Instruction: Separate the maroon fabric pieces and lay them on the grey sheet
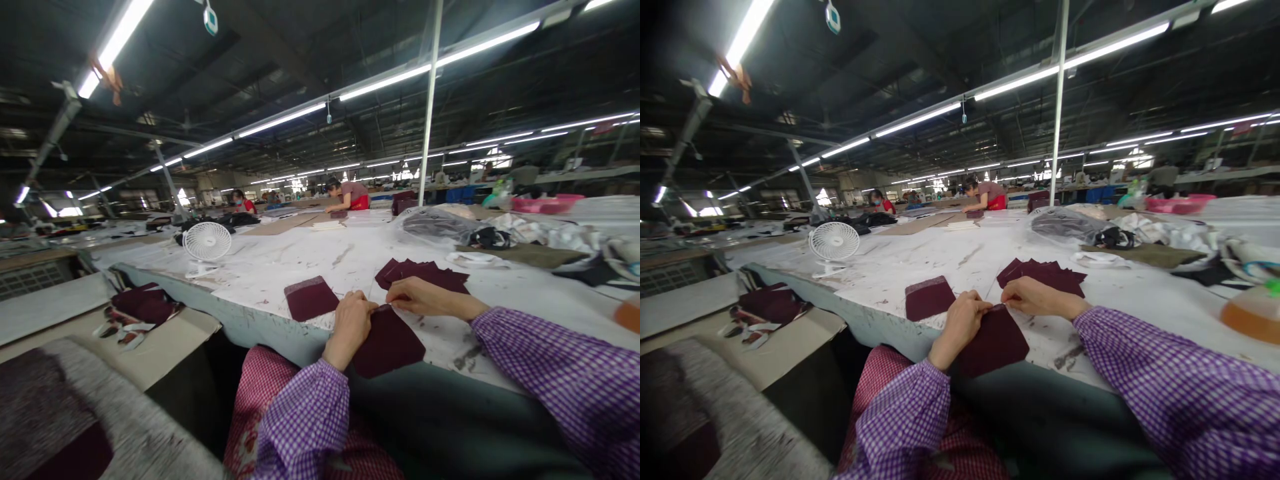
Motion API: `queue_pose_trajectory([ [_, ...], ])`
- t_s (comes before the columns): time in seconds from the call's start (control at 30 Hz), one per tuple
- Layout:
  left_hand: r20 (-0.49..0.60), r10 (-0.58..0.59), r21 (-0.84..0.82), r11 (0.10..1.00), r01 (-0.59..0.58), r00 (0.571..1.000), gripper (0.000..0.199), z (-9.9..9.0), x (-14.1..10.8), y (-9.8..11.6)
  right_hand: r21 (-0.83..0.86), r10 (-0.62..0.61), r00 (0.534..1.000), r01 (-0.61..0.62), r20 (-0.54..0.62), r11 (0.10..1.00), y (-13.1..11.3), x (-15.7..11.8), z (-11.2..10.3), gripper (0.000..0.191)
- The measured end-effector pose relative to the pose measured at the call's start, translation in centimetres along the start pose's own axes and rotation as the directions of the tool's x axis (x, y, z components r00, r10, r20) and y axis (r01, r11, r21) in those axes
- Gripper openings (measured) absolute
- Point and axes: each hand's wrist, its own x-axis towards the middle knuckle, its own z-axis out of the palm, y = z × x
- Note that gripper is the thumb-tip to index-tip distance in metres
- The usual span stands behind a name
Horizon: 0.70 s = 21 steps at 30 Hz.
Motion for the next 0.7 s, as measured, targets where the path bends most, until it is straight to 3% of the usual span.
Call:
queue_pose_trajectory([
  [0.23, 0.002, 0.015, 0.05, 0.999, -0.015, 1.0, 0.032, 0.0, 0.0, 0.0, -0.189, -0.071, 0.997, 0.073, 0.019, 0.979, -0.5, 0.0, 0.4, 0.018],
  [0.4, 0.026, 0.066, 0.091, 0.993, -0.069, 0.997, 0.038, -0.1, -0.1, 0.0, -0.547, -0.248, 0.966, 0.248, 0.076, 0.799, -0.5, -0.6, 1.7, 0.022],
  [0.5, 0.041, 0.087, 0.108, 0.99, -0.091, 0.995, 0.039, -0.3, -0.2, 0.1, -0.603, -0.292, 0.949, 0.303, 0.118, 0.738, 0.2, -1.4, 1.9, 0.027],
  [0.6, 0.054, 0.074, 0.1, 0.992, -0.079, 0.996, 0.038, -0.4, -0.3, 0.2, -0.572, -0.225, 0.972, 0.223, 0.067, 0.789, 0.2, -1.6, 1.2, 0.038],
  [0.7, 0.05, 0.056, 0.105, 0.993, -0.061, 0.997, 0.037, -0.3, -0.3, 0.4, -0.424, -0.149, 0.988, 0.118, -0.04, 0.898, -1.1, -0.9, 0.8, 0.042],
])
